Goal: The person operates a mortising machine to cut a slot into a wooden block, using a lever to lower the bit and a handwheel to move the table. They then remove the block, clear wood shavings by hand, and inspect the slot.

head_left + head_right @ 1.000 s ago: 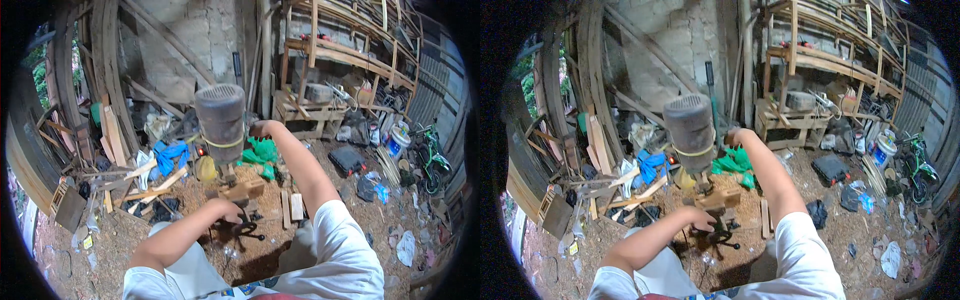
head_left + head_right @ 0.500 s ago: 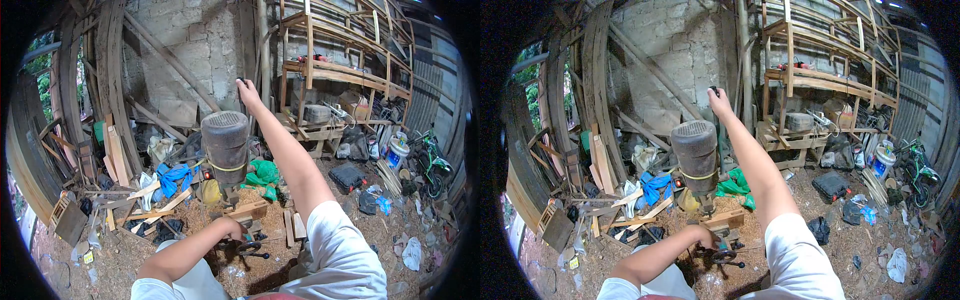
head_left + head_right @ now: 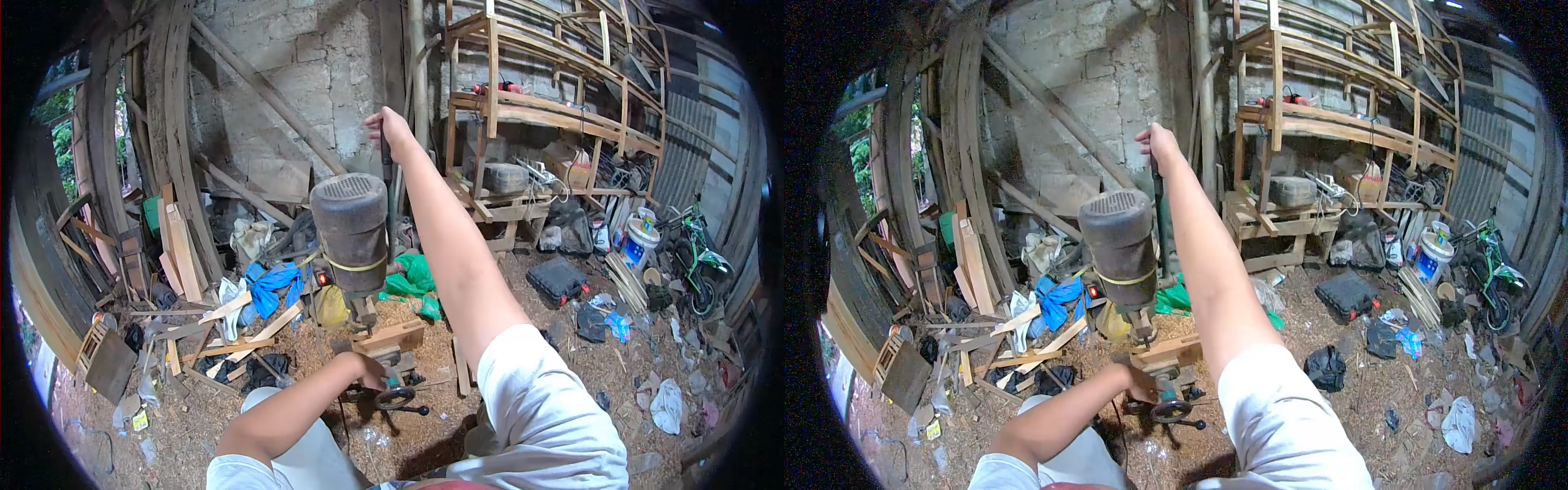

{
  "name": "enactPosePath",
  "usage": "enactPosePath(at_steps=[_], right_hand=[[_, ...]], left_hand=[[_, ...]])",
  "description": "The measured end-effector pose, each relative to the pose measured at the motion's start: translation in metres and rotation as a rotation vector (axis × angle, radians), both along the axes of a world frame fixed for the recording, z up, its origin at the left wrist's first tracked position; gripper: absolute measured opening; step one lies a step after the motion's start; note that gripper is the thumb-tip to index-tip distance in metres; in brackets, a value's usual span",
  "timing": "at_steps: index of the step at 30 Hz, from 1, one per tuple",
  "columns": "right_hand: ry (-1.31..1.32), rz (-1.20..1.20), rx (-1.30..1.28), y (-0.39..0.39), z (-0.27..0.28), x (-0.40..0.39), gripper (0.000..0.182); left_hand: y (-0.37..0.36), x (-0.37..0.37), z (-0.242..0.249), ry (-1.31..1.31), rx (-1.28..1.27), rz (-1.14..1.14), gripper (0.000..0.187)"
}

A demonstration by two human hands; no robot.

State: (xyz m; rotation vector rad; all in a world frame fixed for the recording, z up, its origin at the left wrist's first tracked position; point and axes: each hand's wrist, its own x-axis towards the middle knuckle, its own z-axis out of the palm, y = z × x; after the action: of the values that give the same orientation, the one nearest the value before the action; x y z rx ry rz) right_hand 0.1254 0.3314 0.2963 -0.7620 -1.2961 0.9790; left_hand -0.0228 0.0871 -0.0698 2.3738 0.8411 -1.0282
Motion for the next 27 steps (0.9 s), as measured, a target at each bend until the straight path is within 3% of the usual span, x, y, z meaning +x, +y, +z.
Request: enactPosePath(at_steps=[2,3,7,9,11,16,18,25,27], right_hand=[[0.14,0.338,-0.159,-0.021,0.001,0.003,0.03],[0.14,0.247,-0.125,-0.023,-0.001,0.004,0.033],[0.157,0.253,0.042,-0.062,-0.019,0.012,0.035],[0.169,0.231,0.093,-0.089,-0.034,0.019,0.034],[0.202,0.204,0.182,-0.102,-0.045,0.023,0.033],[0.268,0.2,0.221,-0.114,-0.051,0.021,0.038],[0.283,0.144,0.298,-0.116,-0.053,0.019,0.036],[0.333,0.16,0.389,-0.137,-0.063,0.022,0.032],[0.33,0.171,0.41,-0.142,-0.065,0.024,0.032]], left_hand=[[0.0,-0.006,-0.008,-0.025,-0.012,0.113,0.071],[-0.002,-0.003,-0.01,0.021,-0.015,0.135,0.073],[-0.019,-0.005,0.011,-0.013,0.042,0.089,0.073],[-0.034,0.003,0.046,0.046,0.011,0.143,0.072],[-0.032,0.007,0.052,0.158,-0.027,0.178,0.07],[-0.04,0.009,0.05,0.118,0.031,0.174,0.073],[-0.052,0.011,0.068,0.038,0.102,0.255,0.059],[-0.042,0.003,0.067,-0.174,0.297,0.208,0.054],[-0.041,-0.004,0.065,-0.423,0.432,0.175,0.043]])
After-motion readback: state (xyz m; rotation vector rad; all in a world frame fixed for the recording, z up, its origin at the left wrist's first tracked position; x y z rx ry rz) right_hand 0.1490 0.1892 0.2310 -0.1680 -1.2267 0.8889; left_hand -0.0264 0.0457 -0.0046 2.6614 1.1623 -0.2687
